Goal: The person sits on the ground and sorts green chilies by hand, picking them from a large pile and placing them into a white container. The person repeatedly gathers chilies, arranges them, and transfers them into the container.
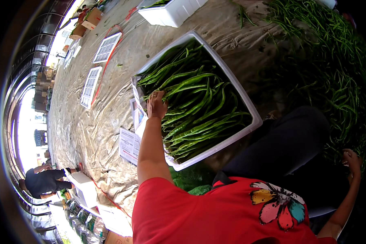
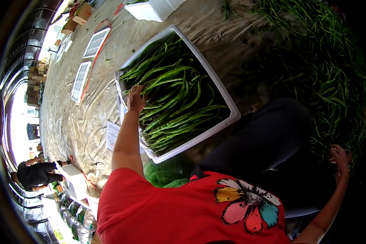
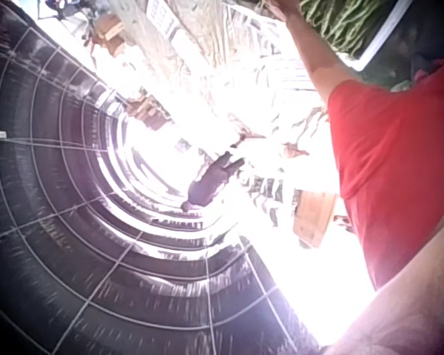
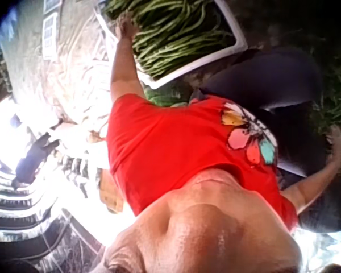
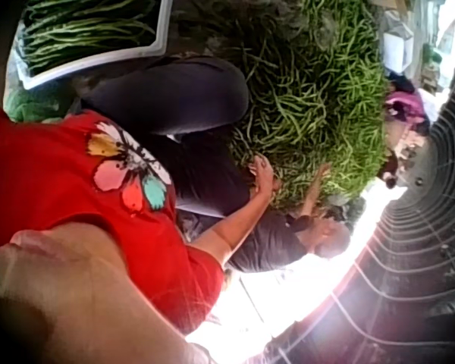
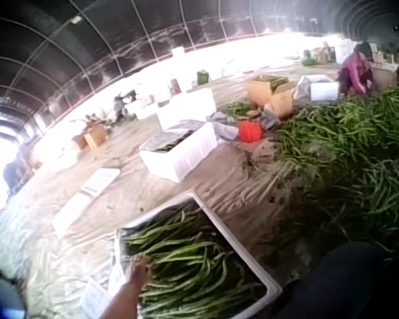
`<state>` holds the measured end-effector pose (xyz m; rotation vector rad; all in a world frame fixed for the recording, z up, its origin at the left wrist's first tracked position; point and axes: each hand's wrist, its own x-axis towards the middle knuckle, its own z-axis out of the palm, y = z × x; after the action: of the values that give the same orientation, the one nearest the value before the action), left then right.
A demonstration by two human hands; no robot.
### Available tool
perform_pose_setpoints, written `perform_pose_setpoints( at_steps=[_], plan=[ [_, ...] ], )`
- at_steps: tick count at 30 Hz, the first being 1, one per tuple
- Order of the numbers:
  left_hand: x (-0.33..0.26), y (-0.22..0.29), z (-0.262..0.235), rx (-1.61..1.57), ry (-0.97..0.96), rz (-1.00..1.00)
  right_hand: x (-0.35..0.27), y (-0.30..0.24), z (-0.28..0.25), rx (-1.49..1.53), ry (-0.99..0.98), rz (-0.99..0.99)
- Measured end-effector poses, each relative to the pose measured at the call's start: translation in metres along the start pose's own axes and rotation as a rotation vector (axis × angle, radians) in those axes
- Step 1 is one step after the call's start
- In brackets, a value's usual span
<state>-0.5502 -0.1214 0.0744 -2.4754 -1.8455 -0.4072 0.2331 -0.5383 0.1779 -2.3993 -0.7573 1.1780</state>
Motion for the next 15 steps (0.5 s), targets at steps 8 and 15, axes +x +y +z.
perform_pose_setpoints(
  at_steps=[8,15],
  plan=[
    [-0.016,0.024,-0.022,-0.113,-0.296,0.018,-0.024,-0.008,-0.001,-0.051,-0.01,0.018],
    [0.015,0.016,-0.016,-0.446,-0.161,-0.109,-0.037,0.001,-0.004,-0.085,0.051,-0.033]
  ],
)
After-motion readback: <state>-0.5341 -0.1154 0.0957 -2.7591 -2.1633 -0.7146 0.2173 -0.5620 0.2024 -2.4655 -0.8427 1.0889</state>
